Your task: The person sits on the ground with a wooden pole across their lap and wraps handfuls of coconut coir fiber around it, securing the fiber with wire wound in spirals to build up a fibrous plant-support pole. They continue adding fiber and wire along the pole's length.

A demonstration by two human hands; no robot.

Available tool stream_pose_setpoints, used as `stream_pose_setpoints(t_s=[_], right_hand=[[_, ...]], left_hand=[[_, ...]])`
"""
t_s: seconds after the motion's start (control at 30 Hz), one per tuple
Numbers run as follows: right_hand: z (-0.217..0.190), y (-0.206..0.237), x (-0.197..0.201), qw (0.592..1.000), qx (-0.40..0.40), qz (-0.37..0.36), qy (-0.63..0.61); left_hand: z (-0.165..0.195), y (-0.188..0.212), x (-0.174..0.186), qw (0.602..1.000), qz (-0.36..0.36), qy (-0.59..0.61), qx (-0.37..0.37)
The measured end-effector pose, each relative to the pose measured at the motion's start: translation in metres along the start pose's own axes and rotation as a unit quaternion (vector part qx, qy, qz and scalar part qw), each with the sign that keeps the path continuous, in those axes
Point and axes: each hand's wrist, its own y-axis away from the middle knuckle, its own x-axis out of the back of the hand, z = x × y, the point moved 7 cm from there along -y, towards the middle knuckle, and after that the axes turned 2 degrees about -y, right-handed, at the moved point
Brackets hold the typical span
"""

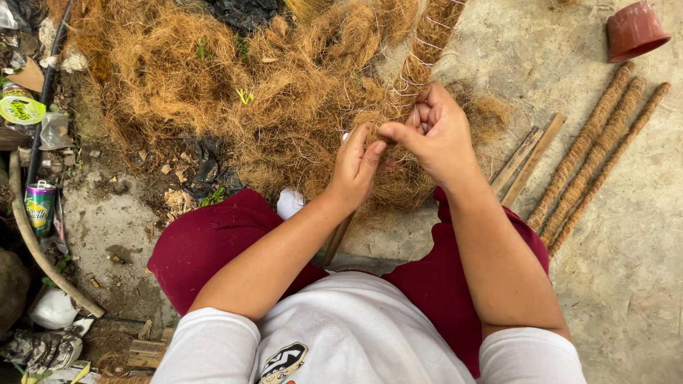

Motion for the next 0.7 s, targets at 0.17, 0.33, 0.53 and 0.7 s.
stream_pose_setpoints(t_s=[0.17, 0.33, 0.53, 0.7], right_hand=[[0.01, 0.005, 0.006, 0.988, -0.06, 0.01, -0.142], [0.0, 0.017, 0.005, 0.997, -0.015, 0.008, -0.079], [0.01, 0.01, 0.004, 0.988, -0.08, -0.001, -0.128], [0.02, 0.003, 0.008, 0.978, -0.101, -0.03, -0.18]], left_hand=[[-0.016, -0.001, 0.008, 0.992, 0.034, 0.083, 0.09], [-0.033, -0.014, 0.021, 0.984, 0.086, 0.107, 0.117], [-0.03, -0.013, 0.01, 0.938, 0.01, 0.315, 0.146], [-0.026, -0.008, -0.006, 0.871, -0.128, 0.409, 0.24]])
